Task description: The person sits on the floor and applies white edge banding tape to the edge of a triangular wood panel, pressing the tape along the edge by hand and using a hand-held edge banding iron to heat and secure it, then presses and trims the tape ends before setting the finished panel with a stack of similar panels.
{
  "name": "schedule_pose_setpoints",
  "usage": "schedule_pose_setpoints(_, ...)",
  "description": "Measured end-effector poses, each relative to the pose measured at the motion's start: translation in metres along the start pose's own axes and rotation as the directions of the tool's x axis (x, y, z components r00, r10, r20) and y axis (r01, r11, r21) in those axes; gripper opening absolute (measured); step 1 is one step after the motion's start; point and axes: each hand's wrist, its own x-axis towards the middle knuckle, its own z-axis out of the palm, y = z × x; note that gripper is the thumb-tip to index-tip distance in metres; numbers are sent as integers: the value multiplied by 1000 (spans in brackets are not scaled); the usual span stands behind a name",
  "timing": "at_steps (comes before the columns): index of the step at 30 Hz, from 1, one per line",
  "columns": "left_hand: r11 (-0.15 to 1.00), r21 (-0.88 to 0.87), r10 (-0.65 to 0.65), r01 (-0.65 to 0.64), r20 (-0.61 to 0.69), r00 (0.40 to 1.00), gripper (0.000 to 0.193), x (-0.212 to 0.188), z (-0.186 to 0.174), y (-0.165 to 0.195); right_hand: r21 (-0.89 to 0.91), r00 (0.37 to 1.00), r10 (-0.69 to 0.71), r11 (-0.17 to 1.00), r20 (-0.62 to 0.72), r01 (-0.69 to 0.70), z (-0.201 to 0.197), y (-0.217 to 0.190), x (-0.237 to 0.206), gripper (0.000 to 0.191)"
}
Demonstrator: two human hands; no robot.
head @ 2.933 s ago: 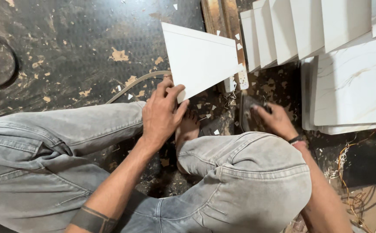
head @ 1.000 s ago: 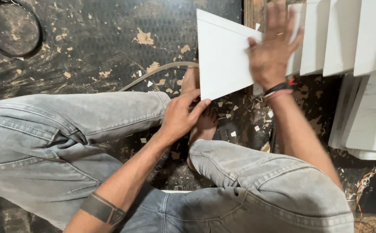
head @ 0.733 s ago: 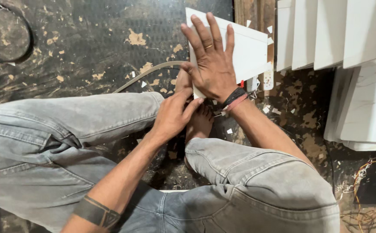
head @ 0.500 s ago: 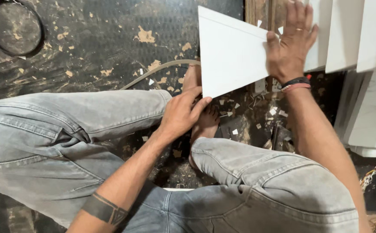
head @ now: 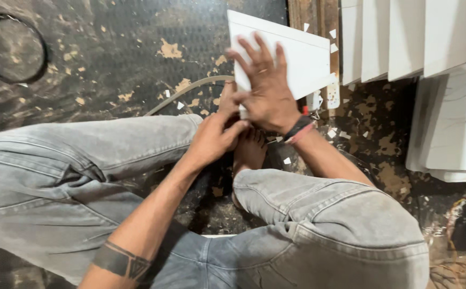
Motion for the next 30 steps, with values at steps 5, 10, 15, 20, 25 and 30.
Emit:
schedule_pose_setpoints(5,756,575,448,-313,-105,888,77,-9,5,13,55,935,332,943,-126,-328,-16,70,-16,76)
schedule_pose_setpoints(10,351,771,454,-532,357,816,91,0,32,25,-120,885,451,878,-114,-463,-22,101,-39,65)
schedule_pose_setpoints(15,105,850,479,-517,412,775,83,9,33,19,-42,894,426,899,-139,-435,-24,93,-42,76)
schedule_pose_setpoints(20,-71,890,415,-450,436,799,75,-29,-10,8,-33,904,403,911,-146,-411,-25,94,-44,75)
schedule_pose_setpoints(25,138,809,318,-571,510,799,81,-32,-23,23,46,903,389,921,-184,-388,-16,110,-47,73)
schedule_pose_setpoints(30,167,716,419,-678,571,706,83,37,19,37,241,900,392,907,-190,-345,-15,118,-55,64)
